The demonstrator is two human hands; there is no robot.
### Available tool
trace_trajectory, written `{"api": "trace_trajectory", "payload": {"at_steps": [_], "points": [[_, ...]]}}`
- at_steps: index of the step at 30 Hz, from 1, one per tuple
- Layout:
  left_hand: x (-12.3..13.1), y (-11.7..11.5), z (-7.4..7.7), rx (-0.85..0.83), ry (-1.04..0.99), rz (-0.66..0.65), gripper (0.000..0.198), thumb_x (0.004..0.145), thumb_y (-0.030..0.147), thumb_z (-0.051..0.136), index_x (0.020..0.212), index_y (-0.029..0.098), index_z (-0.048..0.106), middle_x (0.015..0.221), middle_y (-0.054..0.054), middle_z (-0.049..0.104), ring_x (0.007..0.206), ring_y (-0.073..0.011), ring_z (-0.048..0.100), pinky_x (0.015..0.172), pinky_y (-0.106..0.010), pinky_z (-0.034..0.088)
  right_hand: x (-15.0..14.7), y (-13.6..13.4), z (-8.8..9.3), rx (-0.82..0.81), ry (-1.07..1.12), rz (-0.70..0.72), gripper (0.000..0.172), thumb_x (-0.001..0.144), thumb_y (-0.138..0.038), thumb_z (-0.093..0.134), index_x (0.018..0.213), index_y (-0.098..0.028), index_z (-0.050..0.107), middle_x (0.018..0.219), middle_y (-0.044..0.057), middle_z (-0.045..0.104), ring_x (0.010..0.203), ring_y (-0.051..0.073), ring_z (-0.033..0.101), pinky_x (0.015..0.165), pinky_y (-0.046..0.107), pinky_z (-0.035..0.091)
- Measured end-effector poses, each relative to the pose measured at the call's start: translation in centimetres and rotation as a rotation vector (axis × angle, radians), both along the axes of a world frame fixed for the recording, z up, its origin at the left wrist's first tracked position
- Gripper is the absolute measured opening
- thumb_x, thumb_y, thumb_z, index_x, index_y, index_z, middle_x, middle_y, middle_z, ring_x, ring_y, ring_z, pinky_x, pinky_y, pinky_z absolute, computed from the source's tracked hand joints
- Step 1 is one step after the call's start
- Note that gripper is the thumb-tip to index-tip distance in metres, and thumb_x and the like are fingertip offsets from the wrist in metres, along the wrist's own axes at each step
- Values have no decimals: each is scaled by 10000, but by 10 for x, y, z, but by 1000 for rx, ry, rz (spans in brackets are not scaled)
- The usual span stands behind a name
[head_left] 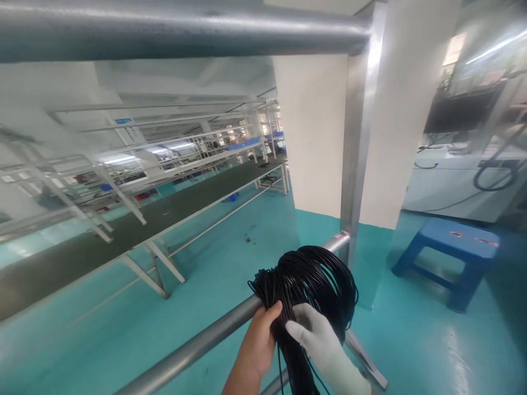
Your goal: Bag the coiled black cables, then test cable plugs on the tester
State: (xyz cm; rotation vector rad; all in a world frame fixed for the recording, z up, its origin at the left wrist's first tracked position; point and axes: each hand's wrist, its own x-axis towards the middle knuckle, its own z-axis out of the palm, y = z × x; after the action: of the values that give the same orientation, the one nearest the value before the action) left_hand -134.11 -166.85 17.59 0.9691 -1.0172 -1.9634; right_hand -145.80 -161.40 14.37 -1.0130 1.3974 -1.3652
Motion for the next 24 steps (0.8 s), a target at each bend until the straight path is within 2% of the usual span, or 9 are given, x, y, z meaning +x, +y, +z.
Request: {"api": "trace_trajectory", "payload": {"at_steps": [5, 8, 12, 16, 17, 20, 22, 24], "points": [[0, 3, -4, -81, -72, 11, 250, 697, 137, 662, 942, 87, 672, 838, -99, 708, 802, -234, 633, 760, -332, 449, -5, -7, 1, 58, -5, 16, 111, 648, -262, 597, 664, -168, 540, 582, -31, 523, 562, 119, 479, 543, 244, 377], [1, 4, -4, -86, -68, 12, 305, 715, 180, 670, 1007, 91, 658, 856, -105, 707, 812, -237, 631, 768, -345, 454, -11, -6, 3, 87, -101, -10, 112, 652, -269, 564, 626, -176, 508, 546, -45, 473, 526, 107, 439, 518, 243, 350], [3, 6, 0, -80, -34, -7, 322, 731, 167, 644, 1047, 104, 645, 897, -104, 701, 868, -235, 621, 795, -344, 458, -15, -1, 9, 56, -179, -13, 181, 708, -350, 565, 683, -174, 529, 583, -24, 525, 553, 132, 490, 545, 261, 393], [0, 7, 0, -75, -43, 29, 278, 699, 134, 670, 977, 115, 660, 855, -75, 700, 822, -208, 625, 782, -313, 464, -18, -1, 20, -42, -99, 80, 264, 678, -319, 657, 870, -151, 592, 831, 51, 644, 783, 197, 585, 707, 294, 452], [-2, 7, -1, -68, -49, 47, 264, 695, 140, 679, 958, 119, 662, 829, -65, 699, 788, -195, 626, 762, -304, 469, -20, -2, 22, -32, -111, 102, 267, 663, -287, 671, 877, -146, 598, 831, 53, 647, 785, 199, 589, 710, 296, 455], [-5, 7, -1, -24, -57, 88, 218, 695, 184, 692, 902, 122, 665, 727, -41, 683, 657, -161, 613, 669, -290, 484, -26, -7, 26, 53, -283, 109, 118, 691, -248, 617, 740, -151, 571, 624, -5, 575, 594, 144, 550, 607, 277, 452], [-6, 7, 1, 9, -52, 99, 205, 695, 209, 690, 878, 120, 665, 670, -33, 666, 584, -150, 595, 596, -282, 482, -29, -9, 29, 82, -359, 91, 129, 717, -271, 584, 672, -164, 529, 556, -29, 523, 541, 122, 521, 586, 267, 447], [-6, 7, 3, 26, -50, 106, 202, 683, 206, 688, 860, 111, 666, 655, -42, 664, 566, -158, 597, 565, -283, 479, -30, -9, 34, 86, -301, 119, 177, 714, -322, 603, 669, -167, 530, 590, -13, 555, 587, 138, 549, 601, 268, 452]]}}
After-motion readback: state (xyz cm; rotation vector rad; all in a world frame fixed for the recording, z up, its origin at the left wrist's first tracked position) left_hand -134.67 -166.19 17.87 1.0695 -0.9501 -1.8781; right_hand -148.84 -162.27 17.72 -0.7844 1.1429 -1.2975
